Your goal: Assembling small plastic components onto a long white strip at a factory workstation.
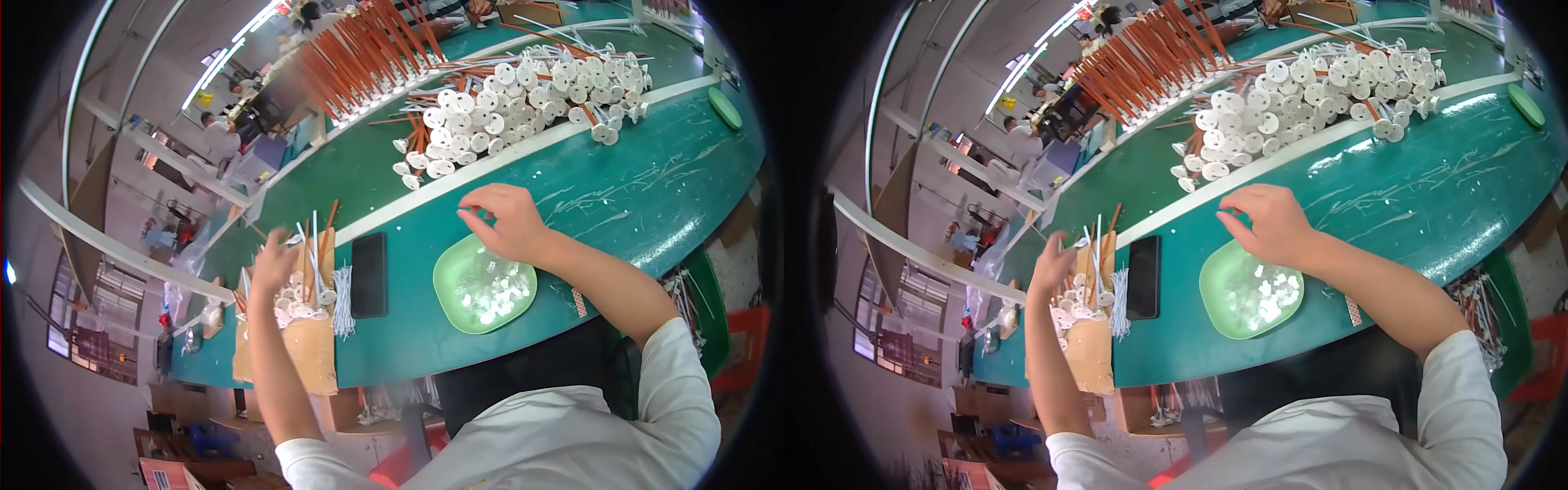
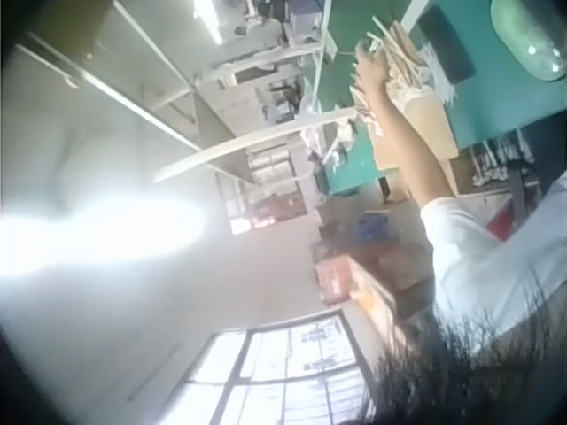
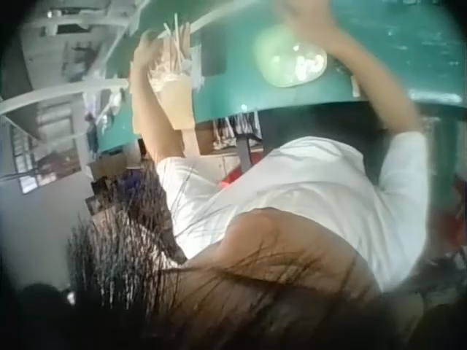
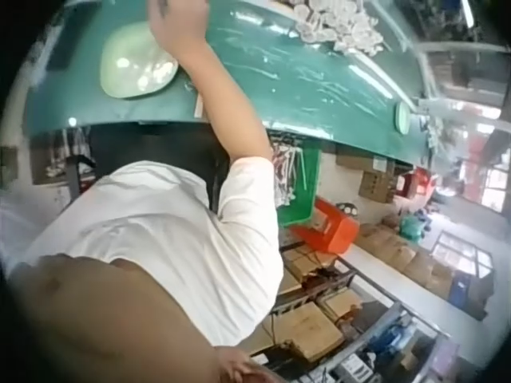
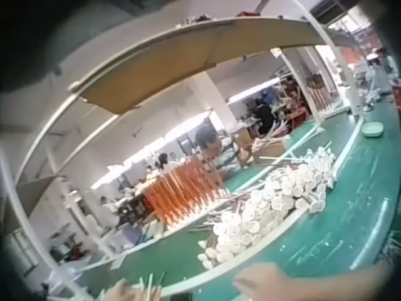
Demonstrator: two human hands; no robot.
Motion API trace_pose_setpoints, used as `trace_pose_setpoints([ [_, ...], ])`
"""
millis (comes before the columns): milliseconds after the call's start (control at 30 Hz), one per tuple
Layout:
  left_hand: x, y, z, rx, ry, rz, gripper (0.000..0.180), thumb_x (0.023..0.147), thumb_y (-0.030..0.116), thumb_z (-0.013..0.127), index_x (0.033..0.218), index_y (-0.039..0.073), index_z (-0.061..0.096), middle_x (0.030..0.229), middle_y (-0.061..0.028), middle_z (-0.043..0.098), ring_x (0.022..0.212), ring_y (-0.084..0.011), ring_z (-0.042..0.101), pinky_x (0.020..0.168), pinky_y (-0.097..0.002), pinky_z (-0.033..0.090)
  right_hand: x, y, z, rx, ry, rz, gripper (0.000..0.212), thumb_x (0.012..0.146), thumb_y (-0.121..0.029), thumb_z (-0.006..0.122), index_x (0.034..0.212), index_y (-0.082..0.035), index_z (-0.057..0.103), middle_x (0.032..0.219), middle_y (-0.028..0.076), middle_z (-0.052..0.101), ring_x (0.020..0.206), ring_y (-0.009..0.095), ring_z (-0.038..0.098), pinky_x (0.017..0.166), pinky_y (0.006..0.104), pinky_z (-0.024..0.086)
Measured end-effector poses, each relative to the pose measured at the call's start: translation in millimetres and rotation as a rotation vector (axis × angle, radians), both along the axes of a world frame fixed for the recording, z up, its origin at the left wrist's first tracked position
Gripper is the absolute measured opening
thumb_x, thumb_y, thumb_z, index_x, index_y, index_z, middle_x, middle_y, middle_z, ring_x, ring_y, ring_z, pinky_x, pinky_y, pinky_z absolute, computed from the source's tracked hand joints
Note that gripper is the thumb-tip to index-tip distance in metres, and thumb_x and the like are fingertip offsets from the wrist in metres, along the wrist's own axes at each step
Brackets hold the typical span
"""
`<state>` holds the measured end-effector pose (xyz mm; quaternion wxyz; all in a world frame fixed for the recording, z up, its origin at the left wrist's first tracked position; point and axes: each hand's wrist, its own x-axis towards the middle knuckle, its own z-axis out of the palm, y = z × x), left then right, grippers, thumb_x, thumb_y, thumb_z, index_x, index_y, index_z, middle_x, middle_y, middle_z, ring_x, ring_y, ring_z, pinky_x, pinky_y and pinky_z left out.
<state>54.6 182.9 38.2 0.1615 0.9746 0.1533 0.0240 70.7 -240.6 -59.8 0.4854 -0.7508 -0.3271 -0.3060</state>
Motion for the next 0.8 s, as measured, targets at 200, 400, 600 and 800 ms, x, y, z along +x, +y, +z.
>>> trace_pose_setpoints([
  [200, -56, 64, -5, 0.507, 0.188, -0.089, 0.056, 0.079, 0.031, 0.07, 0.13, 0.011, 0.055, 0.112, -0.027, 0.067, 0.102, -0.0452, 0.065, 0.088, -0.0493, 0.052, 8, 6, 2, -0.09, -0.125, -0.022, 0.01, 0.077, -0.004, 0.074, 0.086, -0.004, 0.07, 0.082, 0.01, 0.071, 0.073, 0.028, 0.068, 0.064, 0.0365, 0.054],
  [400, -28, -55, 8, 0.484, -0.365, -0.269, 0.027, 0.083, 0.016, 0.07, 0.108, 0.005, 0.067, 0.096, -0.0219, 0.07, 0.089, -0.0415, 0.067, 0.079, -0.0465, 0.053, 11, 6, -4, -0.077, -0.135, 0.021, 0.008, 0.077, -0.004, 0.074, 0.083, -0.004, 0.069, 0.082, 0.01, 0.071, 0.072, 0.028, 0.068, 0.064, 0.0372, 0.054],
  [600, 81, -156, -38, 0.081, -0.649, -0.532, 0.019, 0.086, 0.017, 0.069, 0.099, 0.003, 0.07, 0.081, -0.0149, 0.072, 0.071, -0.027, 0.07, 0.069, -0.0357, 0.054, 6, 7, -12, -0.149, -0.149, 0.027, 0.007, 0.078, -0.007, 0.074, 0.083, -0.005, 0.069, 0.082, 0.01, 0.071, 0.073, 0.029, 0.068, 0.063, 0.0382, 0.055],
  [800, 171, -240, -61, -0.314, -0.63, -0.269, 0.043, 0.09, 0.038, 0.067, 0.124, 0.011, 0.067, 0.098, -0.0137, 0.075, 0.089, -0.0264, 0.072, 0.084, -0.0364, 0.053, 0, 9, -13, -0.182, -0.116, 0.054, 0.006, 0.078, -0.011, 0.072, 0.081, -0.007, 0.069, 0.082, 0.008, 0.071, 0.075, 0.028, 0.068, 0.066, 0.0388, 0.056],
])
